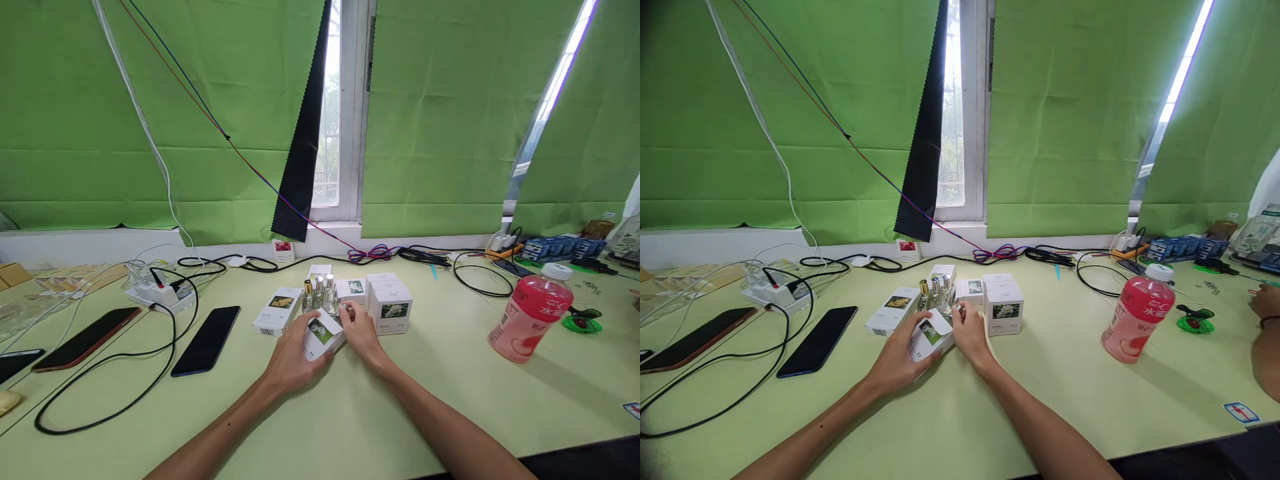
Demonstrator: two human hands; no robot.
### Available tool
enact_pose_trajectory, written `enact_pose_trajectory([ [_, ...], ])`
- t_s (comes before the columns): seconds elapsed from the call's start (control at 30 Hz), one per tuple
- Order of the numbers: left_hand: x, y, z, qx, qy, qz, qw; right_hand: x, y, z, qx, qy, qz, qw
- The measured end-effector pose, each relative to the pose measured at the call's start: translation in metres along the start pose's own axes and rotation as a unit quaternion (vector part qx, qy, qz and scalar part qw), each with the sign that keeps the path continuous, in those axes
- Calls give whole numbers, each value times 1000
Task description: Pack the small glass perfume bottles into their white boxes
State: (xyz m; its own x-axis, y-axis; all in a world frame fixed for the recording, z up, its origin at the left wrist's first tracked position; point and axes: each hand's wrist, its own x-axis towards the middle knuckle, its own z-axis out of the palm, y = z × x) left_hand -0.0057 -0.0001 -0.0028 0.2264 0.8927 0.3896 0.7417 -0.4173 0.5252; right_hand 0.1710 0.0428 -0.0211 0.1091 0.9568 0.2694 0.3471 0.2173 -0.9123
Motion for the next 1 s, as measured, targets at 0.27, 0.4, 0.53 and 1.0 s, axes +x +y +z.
enact_pose_trajectory([
  [0.27,1,-1,1,-1,1,1,1000,-1,-2,-1,-2,-4,4,1000],
  [0.4,0,-1,1,-4,5,6,1000,-1,-2,-1,-10,-1,-4,1000],
  [0.53,0,-1,1,-6,7,6,1000,-1,-1,-1,-16,-4,-7,1000],
  [1.0,0,-1,1,-7,0,2,1000,-1,0,0,-20,-19,-12,1000],
])
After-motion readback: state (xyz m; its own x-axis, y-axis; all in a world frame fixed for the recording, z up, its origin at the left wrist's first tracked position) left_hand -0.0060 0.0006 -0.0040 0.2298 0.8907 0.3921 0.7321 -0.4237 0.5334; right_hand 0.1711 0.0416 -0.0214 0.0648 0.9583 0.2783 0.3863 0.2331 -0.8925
